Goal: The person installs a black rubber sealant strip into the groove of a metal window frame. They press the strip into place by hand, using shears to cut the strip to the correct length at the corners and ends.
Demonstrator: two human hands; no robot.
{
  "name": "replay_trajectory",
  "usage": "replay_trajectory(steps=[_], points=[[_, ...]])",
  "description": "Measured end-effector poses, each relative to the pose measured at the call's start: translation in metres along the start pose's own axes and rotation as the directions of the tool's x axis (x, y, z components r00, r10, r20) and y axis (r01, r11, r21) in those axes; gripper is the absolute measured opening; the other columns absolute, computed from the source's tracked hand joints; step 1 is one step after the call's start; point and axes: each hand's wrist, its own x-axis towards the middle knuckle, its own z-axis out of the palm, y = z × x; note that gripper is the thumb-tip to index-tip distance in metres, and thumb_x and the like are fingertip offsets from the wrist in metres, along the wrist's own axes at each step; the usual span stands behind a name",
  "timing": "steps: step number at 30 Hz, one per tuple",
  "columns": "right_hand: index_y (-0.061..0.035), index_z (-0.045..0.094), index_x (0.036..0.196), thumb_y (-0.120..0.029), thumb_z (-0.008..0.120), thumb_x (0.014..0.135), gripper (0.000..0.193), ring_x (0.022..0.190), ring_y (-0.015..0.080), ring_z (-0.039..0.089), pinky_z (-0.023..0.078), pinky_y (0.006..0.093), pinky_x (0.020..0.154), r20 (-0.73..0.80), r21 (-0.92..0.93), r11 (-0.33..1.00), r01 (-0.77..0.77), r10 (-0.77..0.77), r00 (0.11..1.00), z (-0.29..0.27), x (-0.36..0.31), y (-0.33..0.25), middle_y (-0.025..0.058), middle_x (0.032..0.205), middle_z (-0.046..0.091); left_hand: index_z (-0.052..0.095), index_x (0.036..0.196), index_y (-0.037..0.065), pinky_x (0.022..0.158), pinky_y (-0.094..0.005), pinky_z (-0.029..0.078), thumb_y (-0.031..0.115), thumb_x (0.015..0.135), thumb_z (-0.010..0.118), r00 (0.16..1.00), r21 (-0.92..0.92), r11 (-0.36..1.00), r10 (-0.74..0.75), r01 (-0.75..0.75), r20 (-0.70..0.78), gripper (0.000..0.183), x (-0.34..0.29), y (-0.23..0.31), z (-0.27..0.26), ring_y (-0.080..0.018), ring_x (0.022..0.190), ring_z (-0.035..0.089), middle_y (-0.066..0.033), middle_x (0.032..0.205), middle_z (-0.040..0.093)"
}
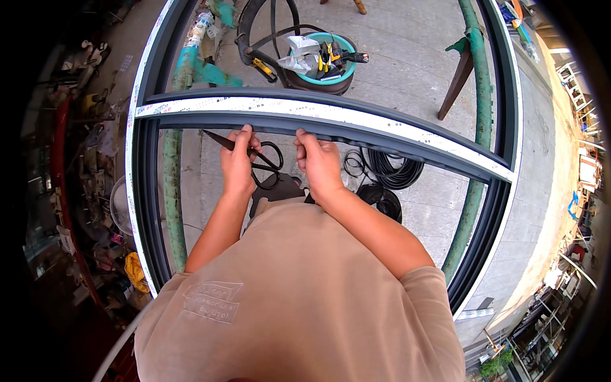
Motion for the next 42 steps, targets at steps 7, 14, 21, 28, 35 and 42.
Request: replay_trajectory(steps=[7, 14, 21, 28, 35, 42], points=[[-0.0051, 0.068, 0.091, -0.036, 0.069, 0.107, 0.035, 0.058, 0.0104, 0.047, 0.036, 0.0276, 0.054, 0.040, 0.084, 0.995, -0.047, 0.044, 0.998, -0.006, 0.000, 0.001, -0.0002, 0.071, 0.058, 0.061, 0.087, 0.006, 0.075, -0.0333, 0.048, 0.019, 0.104, 0.073, 0.998, -0.045, 0.999, -0.020, 0.017, -0.054, 0.025, -0.002, 0.006, 0.004, -0.0155, 0.077, 0.059, -0.0045, 0.080, 0.063], [-0.0047, 0.069, 0.091, -0.038, 0.067, 0.108, 0.037, 0.060, 0.0103, 0.049, 0.038, 0.0274, 0.056, 0.061, -0.007, 1.000, 0.019, -0.019, 0.998, -0.011, 0.002, 0.002, -0.0005, 0.072, 0.059, 0.059, 0.090, 0.006, 0.073, -0.0334, 0.050, 0.018, 0.106, 0.069, 0.999, -0.072, 0.997, -0.014, 0.011, -0.041, 0.023, 0.005, 0.010, -0.006, -0.0155, 0.077, 0.059, -0.0045, 0.084, 0.062], [-0.0029, 0.071, 0.094, -0.040, 0.065, 0.109, 0.040, 0.060, 0.0105, 0.050, 0.038, 0.0279, 0.056, 0.001, -0.031, 0.999, -0.011, 0.011, 1.000, -0.024, 0.000, -0.005, 0.0008, 0.073, 0.060, 0.057, 0.093, 0.009, 0.074, -0.0326, 0.049, 0.021, 0.107, 0.067, 0.998, -0.103, 0.994, -0.038, 0.033, -0.044, 0.021, 0.005, 0.011, -0.004, -0.0147, 0.078, 0.060, -0.0031, 0.084, 0.061], [-0.0024, 0.071, 0.092, -0.038, 0.064, 0.110, 0.041, 0.060, 0.0102, 0.050, 0.038, 0.0280, 0.056, -0.018, -0.025, 1.000, 0.013, -0.013, 1.000, -0.035, -0.001, -0.008, 0.0003, 0.072, 0.060, 0.059, 0.096, 0.011, 0.075, -0.0313, 0.048, 0.028, 0.107, 0.072, 0.996, 0.025, 0.998, -0.051, 0.049, 0.074, 0.024, 0.002, 0.000, -0.008, -0.0137, 0.079, 0.060, -0.0014, 0.085, 0.062], [-0.0062, 0.071, 0.090, -0.040, 0.064, 0.110, 0.039, 0.061, 0.0103, 0.051, 0.039, 0.0266, 0.058, -0.016, -0.044, 0.995, 0.094, -0.095, 0.995, -0.049, -0.010, -0.009, -0.0004, 0.072, 0.061, 0.065, 0.098, 0.005, 0.076, -0.0307, 0.049, 0.023, 0.107, 0.071, 0.995, 0.028, 0.996, -0.085, 0.084, 0.054, 0.021, -0.001, 0.002, 0.004, -0.0134, 0.079, 0.060, -0.0029, 0.085, 0.064], [-0.0057, 0.071, 0.090, -0.040, 0.062, 0.110, 0.040, 0.060, 0.0103, 0.051, 0.038, 0.0267, 0.057, -0.046, -0.040, 0.997, 0.067, -0.069, 0.997, -0.054, -0.012, -0.013, -0.0006, 0.071, 0.061, 0.067, 0.100, 0.004, 0.076, -0.0305, 0.047, 0.024, 0.108, 0.067, 0.993, 0.047, 0.996, -0.083, 0.079, 0.081, 0.022, -0.003, 0.000, 0.007, -0.0131, 0.079, 0.060, -0.0028, 0.085, 0.064]])
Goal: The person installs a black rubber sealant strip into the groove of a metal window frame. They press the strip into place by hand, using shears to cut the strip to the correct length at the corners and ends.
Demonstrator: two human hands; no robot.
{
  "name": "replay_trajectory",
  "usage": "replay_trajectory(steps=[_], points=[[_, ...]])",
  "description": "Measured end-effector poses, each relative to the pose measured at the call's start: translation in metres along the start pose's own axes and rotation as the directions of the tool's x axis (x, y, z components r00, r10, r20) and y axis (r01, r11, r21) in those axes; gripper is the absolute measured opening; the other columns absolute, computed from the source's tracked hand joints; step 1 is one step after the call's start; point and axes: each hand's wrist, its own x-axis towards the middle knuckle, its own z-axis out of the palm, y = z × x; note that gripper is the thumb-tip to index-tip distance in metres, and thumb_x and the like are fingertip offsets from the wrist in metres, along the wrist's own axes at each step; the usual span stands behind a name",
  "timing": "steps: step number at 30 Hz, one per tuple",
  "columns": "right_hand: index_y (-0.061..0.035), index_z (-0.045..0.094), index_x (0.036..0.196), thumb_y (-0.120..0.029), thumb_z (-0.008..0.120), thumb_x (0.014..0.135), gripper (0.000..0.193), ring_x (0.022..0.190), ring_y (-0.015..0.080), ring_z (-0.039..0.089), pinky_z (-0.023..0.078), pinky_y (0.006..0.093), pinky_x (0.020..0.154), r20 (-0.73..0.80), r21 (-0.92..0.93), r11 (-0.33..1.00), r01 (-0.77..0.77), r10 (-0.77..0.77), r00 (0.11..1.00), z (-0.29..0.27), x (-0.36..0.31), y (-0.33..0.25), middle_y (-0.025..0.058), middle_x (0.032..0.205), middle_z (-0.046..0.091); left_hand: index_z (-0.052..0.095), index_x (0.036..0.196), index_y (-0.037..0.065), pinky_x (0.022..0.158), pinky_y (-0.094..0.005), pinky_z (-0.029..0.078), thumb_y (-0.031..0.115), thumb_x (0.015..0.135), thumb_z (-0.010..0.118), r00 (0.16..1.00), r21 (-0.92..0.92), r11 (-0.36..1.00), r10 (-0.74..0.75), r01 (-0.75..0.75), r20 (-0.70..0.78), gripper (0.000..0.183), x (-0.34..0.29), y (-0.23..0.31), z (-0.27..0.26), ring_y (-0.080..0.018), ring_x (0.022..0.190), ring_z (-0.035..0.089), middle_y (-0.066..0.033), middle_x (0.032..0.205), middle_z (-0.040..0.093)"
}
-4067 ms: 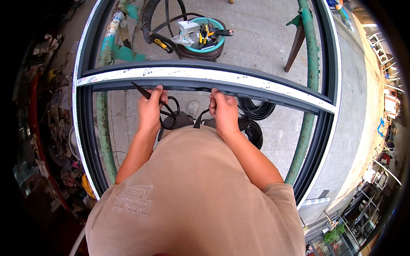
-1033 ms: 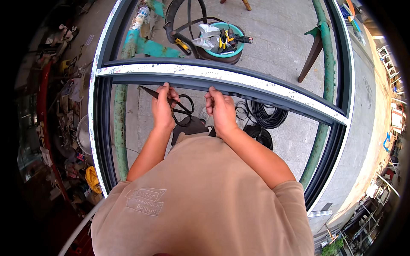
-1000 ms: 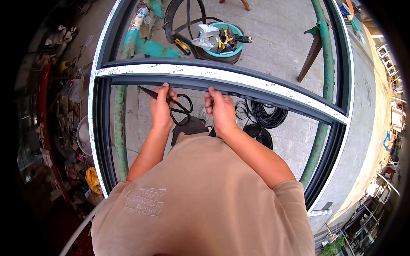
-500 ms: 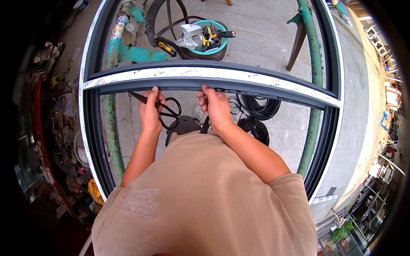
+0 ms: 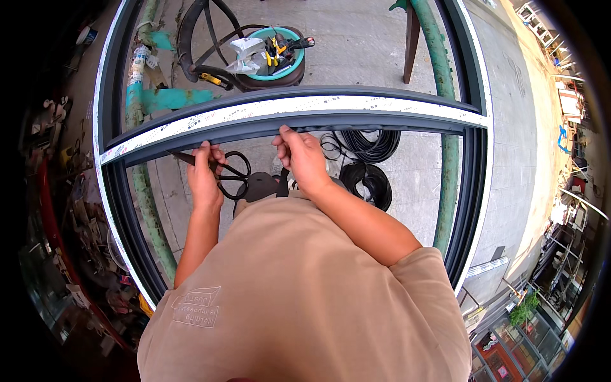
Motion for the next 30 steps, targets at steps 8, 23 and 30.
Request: replay_trajectory(steps=[8, 23, 30], points=[[-0.0030, 0.070, 0.094, -0.040, 0.062, 0.110, 0.041, 0.061, 0.0112, 0.051, 0.037, 0.0278, 0.057, 0.061, -0.015, 1.000, -0.009, 0.010, 0.998, -0.005, 0.001, -0.002, -0.0001, 0.071, 0.059, 0.065, 0.100, 0.004, 0.079, -0.0323, 0.051, 0.025, 0.111, 0.062, 0.999, 0.012, 1.000, 0.003, -0.003, 0.037, 0.024, 0.000, 0.002, 0.000, -0.0163, 0.083, 0.061, -0.0038, 0.086, 0.062], [-0.0026, 0.070, 0.090, -0.040, 0.062, 0.111, 0.044, 0.062, 0.0113, 0.053, 0.039, 0.0268, 0.058, -0.116, 0.090, 0.995, 0.052, -0.041, 0.992, -0.031, -0.005, -0.007, 0.0010, 0.072, 0.061, 0.065, 0.101, 0.003, 0.077, -0.0349, 0.053, 0.027, 0.111, 0.062, 1.000, -0.008, 1.000, 0.025, -0.024, 0.007, 0.025, 0.002, -0.003, -0.001, -0.0178, 0.081, 0.062, -0.0044, 0.085, 0.061], [-0.0024, 0.070, 0.097, -0.043, 0.059, 0.113, 0.045, 0.062, 0.0113, 0.053, 0.040, 0.0274, 0.058, -0.080, 0.035, 0.998, 0.057, -0.054, 0.995, -0.039, -0.009, -0.011, 0.0007, 0.073, 0.060, 0.065, 0.100, 0.004, 0.076, -0.0344, 0.052, 0.028, 0.111, 0.061, 0.999, 0.008, 1.000, 0.028, -0.028, -0.025, 0.027, 0.000, -0.001, 0.003, -0.0165, 0.080, 0.062, -0.0033, 0.085, 0.062]])
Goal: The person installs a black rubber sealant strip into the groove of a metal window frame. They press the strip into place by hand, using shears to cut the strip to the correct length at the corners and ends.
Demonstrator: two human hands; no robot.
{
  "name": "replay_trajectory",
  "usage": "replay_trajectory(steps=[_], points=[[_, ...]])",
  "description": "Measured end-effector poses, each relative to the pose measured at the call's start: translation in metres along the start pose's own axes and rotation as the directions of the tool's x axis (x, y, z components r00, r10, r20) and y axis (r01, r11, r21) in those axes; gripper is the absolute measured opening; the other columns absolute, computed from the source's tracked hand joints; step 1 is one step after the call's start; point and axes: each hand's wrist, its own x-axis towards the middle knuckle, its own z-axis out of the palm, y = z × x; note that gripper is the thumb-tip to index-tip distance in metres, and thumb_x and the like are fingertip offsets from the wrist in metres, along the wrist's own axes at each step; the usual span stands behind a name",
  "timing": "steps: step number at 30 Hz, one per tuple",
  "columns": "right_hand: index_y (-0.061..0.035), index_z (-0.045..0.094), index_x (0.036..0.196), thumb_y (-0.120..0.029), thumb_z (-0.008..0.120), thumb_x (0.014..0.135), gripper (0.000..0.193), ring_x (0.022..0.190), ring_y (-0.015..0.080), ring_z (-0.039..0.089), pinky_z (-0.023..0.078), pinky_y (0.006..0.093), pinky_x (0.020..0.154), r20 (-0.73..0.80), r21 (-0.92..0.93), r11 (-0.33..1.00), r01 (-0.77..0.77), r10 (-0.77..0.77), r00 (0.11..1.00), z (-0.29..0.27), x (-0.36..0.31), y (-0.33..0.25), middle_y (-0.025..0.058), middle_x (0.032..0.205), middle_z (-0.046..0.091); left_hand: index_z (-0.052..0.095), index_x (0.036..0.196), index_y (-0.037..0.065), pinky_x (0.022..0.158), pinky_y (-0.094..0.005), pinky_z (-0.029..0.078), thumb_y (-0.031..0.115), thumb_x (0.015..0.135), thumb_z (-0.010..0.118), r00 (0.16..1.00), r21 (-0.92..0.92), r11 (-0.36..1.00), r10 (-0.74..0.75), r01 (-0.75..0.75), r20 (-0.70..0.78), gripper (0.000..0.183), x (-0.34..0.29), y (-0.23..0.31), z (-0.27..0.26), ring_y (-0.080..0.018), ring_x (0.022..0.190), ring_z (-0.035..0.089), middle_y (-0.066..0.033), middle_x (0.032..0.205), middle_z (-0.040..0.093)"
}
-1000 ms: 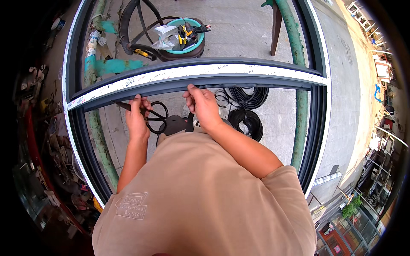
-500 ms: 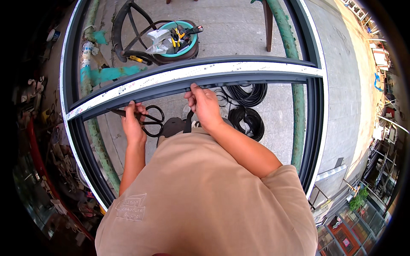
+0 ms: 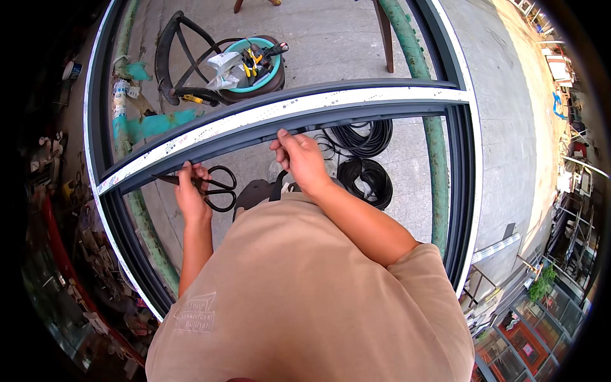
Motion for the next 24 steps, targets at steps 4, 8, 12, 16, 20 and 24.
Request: replay_trajectory(steps=[4, 8, 12, 16, 20, 24], points=[[-0.0007, 0.070, 0.097, -0.044, 0.059, 0.113, 0.048, 0.062, 0.0112, 0.052, 0.039, 0.0268, 0.058, -0.127, 0.100, 0.993, 0.067, -0.054, 0.990, -0.021, -0.003, -0.006, 0.0009, 0.074, 0.061, 0.066, 0.099, 0.005, 0.076, -0.0333, 0.052, 0.030, 0.110, 0.062, 1.000, -0.006, 1.000, 0.011, -0.011, 0.026, 0.028, 0.001, -0.003, -0.003, -0.0159, 0.081, 0.062, -0.0026, 0.083, 0.061], [-0.0006, 0.070, 0.093, -0.043, 0.058, 0.114, 0.049, 0.060, 0.0103, 0.050, 0.039, 0.0270, 0.058, -0.132, -0.004, 0.995, 0.101, -0.100, 0.986, -0.024, 0.003, -0.006, 0.0011, 0.070, 0.059, 0.066, 0.099, 0.005, 0.077, -0.0327, 0.052, 0.031, 0.110, 0.062, 1.000, 0.012, 1.000, 0.002, -0.002, 0.014, 0.028, -0.001, -0.001, 0.001, -0.0157, 0.081, 0.062, -0.0021, 0.084, 0.061], [-0.0011, 0.070, 0.091, -0.042, 0.057, 0.115, 0.049, 0.059, 0.0100, 0.049, 0.039, 0.0275, 0.057, -0.161, -0.080, 0.985, 0.151, -0.162, 0.974, -0.021, 0.003, -0.003, 0.0010, 0.070, 0.060, 0.066, 0.100, 0.006, 0.077, -0.0309, 0.050, 0.032, 0.110, 0.063, 1.000, 0.007, 1.000, 0.004, -0.004, 0.004, 0.028, -0.001, 0.000, 0.002, -0.0152, 0.082, 0.061, -0.0018, 0.086, 0.061], [-0.0015, 0.070, 0.092, -0.042, 0.057, 0.115, 0.049, 0.060, 0.0099, 0.050, 0.039, 0.0275, 0.057, -0.119, -0.029, 0.995, 0.093, -0.095, 0.988, -0.028, -0.002, -0.014, 0.0009, 0.071, 0.060, 0.066, 0.102, 0.005, 0.074, -0.0291, 0.046, 0.033, 0.110, 0.065, 1.000, 0.059, 0.998, -0.006, 0.006, 0.010, 0.029, -0.010, 0.000, 0.006, -0.0138, 0.082, 0.060, -0.0015, 0.086, 0.061], [-0.0017, 0.070, 0.092, -0.040, 0.061, 0.114, 0.045, 0.061, 0.0100, 0.050, 0.040, 0.0270, 0.058, -0.177, 0.023, 0.993, 0.117, -0.111, 0.978, -0.044, 0.003, -0.014, 0.0013, 0.072, 0.061, 0.070, 0.109, 0.002, 0.073, -0.0291, 0.044, 0.037, 0.111, 0.067, 0.983, 0.242, 0.970, -0.020, -0.024, 0.180, 0.036, -0.023, -0.008, 0.029, -0.0118, 0.081, 0.059, -0.0019, 0.086, 0.063], [-0.0015, 0.069, 0.092, -0.036, 0.066, 0.113, 0.040, 0.062, 0.0096, 0.051, 0.041, 0.0267, 0.058, -0.237, -0.077, 0.978, 0.196, -0.209, 0.949, -0.039, 0.009, 0.000, 0.0015, 0.072, 0.060, 0.073, 0.104, -0.001, 0.076, -0.0314, 0.046, 0.034, 0.110, 0.071, 0.965, 0.220, 0.975, -0.075, 0.018, 0.251, 0.036, -0.029, -0.018, 0.063, -0.0141, 0.081, 0.058, -0.0046, 0.086, 0.066]])
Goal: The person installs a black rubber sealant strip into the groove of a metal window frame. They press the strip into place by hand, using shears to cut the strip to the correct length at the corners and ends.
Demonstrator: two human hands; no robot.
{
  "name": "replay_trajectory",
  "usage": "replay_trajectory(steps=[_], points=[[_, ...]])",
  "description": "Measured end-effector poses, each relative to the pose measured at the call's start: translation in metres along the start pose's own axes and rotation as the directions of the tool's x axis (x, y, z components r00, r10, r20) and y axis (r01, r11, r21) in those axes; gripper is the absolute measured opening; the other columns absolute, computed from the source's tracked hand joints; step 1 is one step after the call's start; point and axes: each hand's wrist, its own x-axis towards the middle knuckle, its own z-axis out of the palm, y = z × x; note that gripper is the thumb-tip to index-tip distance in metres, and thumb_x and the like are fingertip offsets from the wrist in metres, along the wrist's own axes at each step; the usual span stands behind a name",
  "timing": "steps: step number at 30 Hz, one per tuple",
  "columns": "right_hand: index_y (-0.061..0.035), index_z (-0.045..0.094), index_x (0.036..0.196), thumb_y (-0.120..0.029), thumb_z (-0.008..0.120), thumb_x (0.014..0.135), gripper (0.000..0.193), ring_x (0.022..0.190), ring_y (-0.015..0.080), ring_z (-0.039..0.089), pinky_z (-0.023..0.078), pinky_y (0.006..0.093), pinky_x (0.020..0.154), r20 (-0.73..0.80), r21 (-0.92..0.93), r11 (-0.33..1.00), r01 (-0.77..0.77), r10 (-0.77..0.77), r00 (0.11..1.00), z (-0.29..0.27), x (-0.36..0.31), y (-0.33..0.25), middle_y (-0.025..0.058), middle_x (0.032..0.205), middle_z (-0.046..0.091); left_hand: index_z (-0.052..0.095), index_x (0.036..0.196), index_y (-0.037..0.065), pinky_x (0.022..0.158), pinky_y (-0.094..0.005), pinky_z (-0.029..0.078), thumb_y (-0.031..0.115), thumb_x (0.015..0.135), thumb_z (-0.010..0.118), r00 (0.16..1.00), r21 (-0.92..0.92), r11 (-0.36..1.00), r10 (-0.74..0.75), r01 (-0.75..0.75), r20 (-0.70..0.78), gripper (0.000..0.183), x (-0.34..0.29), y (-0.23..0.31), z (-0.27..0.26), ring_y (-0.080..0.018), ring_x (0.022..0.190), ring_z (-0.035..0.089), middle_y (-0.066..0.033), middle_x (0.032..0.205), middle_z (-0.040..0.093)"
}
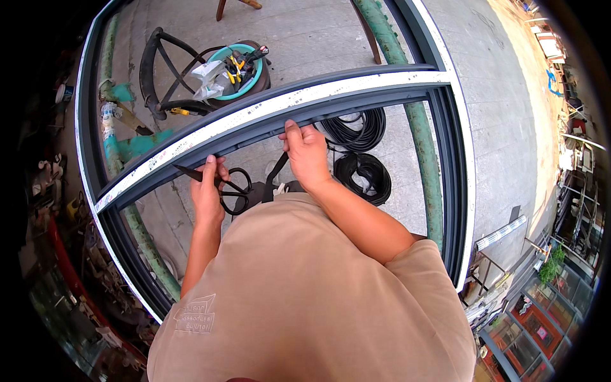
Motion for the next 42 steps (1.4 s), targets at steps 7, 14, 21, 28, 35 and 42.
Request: replay_trajectory(steps=[7, 14, 21, 28, 35, 42], points=[[-0.0019, 0.069, 0.092, -0.039, 0.063, 0.113, 0.043, 0.062, 0.0079, 0.050, 0.040, 0.0270, 0.057, -0.064, 0.131, 0.991, -0.027, 0.035, 0.997, -0.031, -0.001, -0.027, 0.0007, 0.074, 0.060, 0.073, 0.107, -0.002, 0.077, -0.0302, 0.045, 0.040, 0.109, 0.072, 0.991, 0.029, 1.000, -0.016, 0.012, 0.133, 0.043, 0.004, -0.010, 0.044, -0.0139, 0.081, 0.059, -0.0021, 0.083, 0.064], [-0.0039, 0.066, 0.090, -0.036, 0.067, 0.112, 0.038, 0.062, 0.0091, 0.051, 0.040, 0.0268, 0.057, -0.051, 0.101, 0.995, -0.020, 0.025, 0.998, -0.039, 0.009, -0.026, 0.0008, 0.073, 0.060, 0.071, 0.102, 0.001, 0.077, -0.0307, 0.047, 0.035, 0.109, 0.072, 0.998, -0.007, 0.999, 0.049, -0.049, 0.033, 0.034, 0.004, -0.021, 0.061, -0.0136, 0.081, 0.061, -0.0016, 0.082, 0.065], [-0.0042, 0.065, 0.086, -0.036, 0.067, 0.111, 0.040, 0.060, 0.0101, 0.052, 0.040, 0.0283, 0.056, -0.005, 0.172, 0.980, -0.100, 0.103, 0.995, -0.058, 0.013, -0.034, 0.0021, 0.071, 0.061, 0.071, 0.098, 0.001, 0.078, -0.0325, 0.051, 0.026, 0.111, 0.069, 0.999, -0.116, 0.993, -0.007, 0.002, -0.042, 0.028, 0.000, -0.018, 0.067, -0.0149, 0.081, 0.062, -0.0051, 0.083, 0.067], [-0.0064, 0.063, 0.080, -0.038, 0.065, 0.112, 0.045, 0.059, 0.0101, 0.051, 0.040, 0.0283, 0.056, 0.080, 0.082, 0.994, -0.078, 0.071, 0.994, -0.066, 0.020, -0.033, 0.0022, 0.069, 0.060, 0.073, 0.103, -0.004, 0.075, -0.0311, 0.048, 0.033, 0.113, 0.068, 0.993, -0.036, 0.996, 0.090, -0.087, 0.082, 0.038, -0.008, -0.027, 0.085, -0.0142, 0.078, 0.059, -0.0053, 0.084, 0.066], [-0.0104, 0.061, 0.079, -0.040, 0.063, 0.112, 0.044, 0.060, 0.0122, 0.051, 0.039, 0.0287, 0.058, 0.011, 0.124, 0.990, -0.061, 0.060, 0.998, -0.091, 0.029, -0.043, 0.0015, 0.070, 0.060, 0.073, 0.096, -0.003, 0.078, -0.0328, 0.048, 0.031, 0.110, 0.073, 0.994, -0.002, 0.999, 0.036, -0.036, 0.099, 0.037, -0.005, -0.030, 0.130, -0.0160, 0.078, 0.059, -0.0062, 0.080, 0.066], [-0.0047, 0.065, 0.082, -0.036, 0.060, 0.112, 0.044, 0.061, 0.0102, 0.052, 0.040, 0.0284, 0.057, -0.001, 0.196, 0.975, -0.106, 0.109, 0.994, -0.104, 0.030, -0.047, 0.0031, 0.071, 0.062, 0.071, 0.099, -0.004, 0.078, -0.0344, 0.050, 0.034, 0.112, 0.066, 0.999, -0.155, 0.988, 0.001, 0.006, 0.048, 0.041, -0.008, -0.026, 0.136, -0.0178, 0.079, 0.060, -0.0067, 0.082, 0.065]])
